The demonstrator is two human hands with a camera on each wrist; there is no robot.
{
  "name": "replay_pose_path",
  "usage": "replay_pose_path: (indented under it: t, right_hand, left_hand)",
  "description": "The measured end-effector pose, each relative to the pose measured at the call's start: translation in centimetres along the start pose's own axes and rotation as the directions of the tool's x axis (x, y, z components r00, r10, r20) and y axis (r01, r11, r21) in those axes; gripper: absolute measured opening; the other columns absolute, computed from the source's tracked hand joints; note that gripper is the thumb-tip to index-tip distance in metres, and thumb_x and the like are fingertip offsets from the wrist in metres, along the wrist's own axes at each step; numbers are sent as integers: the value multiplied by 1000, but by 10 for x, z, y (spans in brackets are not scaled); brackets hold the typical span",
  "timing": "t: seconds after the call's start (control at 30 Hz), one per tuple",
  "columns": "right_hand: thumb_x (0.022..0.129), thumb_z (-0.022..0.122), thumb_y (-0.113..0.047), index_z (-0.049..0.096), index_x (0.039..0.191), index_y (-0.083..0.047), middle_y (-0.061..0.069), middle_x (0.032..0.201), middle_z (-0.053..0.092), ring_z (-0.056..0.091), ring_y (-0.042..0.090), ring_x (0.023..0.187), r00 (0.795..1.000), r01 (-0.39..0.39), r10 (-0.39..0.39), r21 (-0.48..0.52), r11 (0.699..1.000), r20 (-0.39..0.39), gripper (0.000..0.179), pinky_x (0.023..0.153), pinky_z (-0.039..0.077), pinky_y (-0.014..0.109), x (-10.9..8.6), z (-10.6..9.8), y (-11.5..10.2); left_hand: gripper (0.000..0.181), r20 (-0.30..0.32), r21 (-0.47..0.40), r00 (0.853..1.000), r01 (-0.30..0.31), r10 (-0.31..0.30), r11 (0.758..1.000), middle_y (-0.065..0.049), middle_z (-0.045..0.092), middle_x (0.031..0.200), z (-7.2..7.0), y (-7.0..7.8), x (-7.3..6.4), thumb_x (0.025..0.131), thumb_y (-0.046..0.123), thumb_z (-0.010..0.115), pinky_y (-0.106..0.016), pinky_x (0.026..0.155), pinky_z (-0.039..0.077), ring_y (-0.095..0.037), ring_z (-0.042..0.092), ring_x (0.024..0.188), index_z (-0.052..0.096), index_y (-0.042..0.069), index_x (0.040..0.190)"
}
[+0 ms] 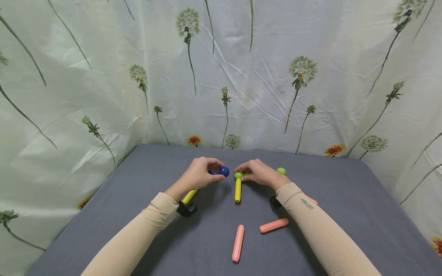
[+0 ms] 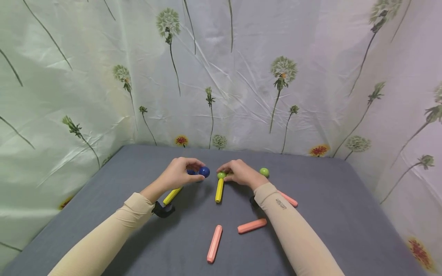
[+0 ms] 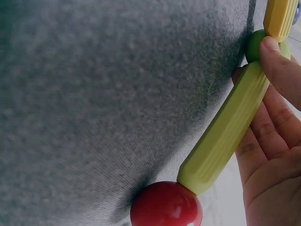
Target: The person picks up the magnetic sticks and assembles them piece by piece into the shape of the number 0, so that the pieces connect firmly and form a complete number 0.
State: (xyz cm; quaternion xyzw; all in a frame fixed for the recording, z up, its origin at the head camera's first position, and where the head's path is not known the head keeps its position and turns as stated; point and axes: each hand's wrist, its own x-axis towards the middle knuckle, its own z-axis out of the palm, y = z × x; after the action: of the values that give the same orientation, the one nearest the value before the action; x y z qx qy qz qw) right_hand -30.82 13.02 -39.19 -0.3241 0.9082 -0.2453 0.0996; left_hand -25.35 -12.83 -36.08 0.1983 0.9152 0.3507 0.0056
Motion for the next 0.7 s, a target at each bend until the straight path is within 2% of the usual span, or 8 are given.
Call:
replay_pose_path:
  t: [0.3, 0.57, 0.7]
  right_hand:
    - [101, 74, -9, 74, 137, -11, 9, 131, 77, 73, 27, 120, 1000, 4, -4, -2, 1000, -10, 36, 102, 60, 43, 8, 0, 0]
    - [101, 74, -9, 74, 136, -10, 10, 132, 77, 73, 29, 121, 1000, 8, -8, -14, 1000, -15, 35, 102, 60, 44, 11, -1, 0]
    - [101, 74, -9, 74, 136, -10, 10, 131, 77, 73, 29, 121, 1000, 11, -11, -3, 1000, -13, 35, 102, 60, 44, 12, -1, -1]
  left_hand:
    - [28, 23, -35, 1000, -11, 12, 999, 2, 77, 103, 15, -3, -28, 90, 21, 90, -46, 96, 60, -18, 73, 100, 80, 16, 116]
    - [26, 78, -64, 996, -41, 46, 997, 3, 74, 98, 30, -5, -40, 89, 22, 90, -28, 81, 57, -12, 67, 90, 79, 14, 111]
    - [25, 103, -76, 993, -41, 49, 996, 4, 73, 95, 39, -5, -43, 88, 21, 91, -24, 76, 54, -10, 65, 86, 79, 13, 108]
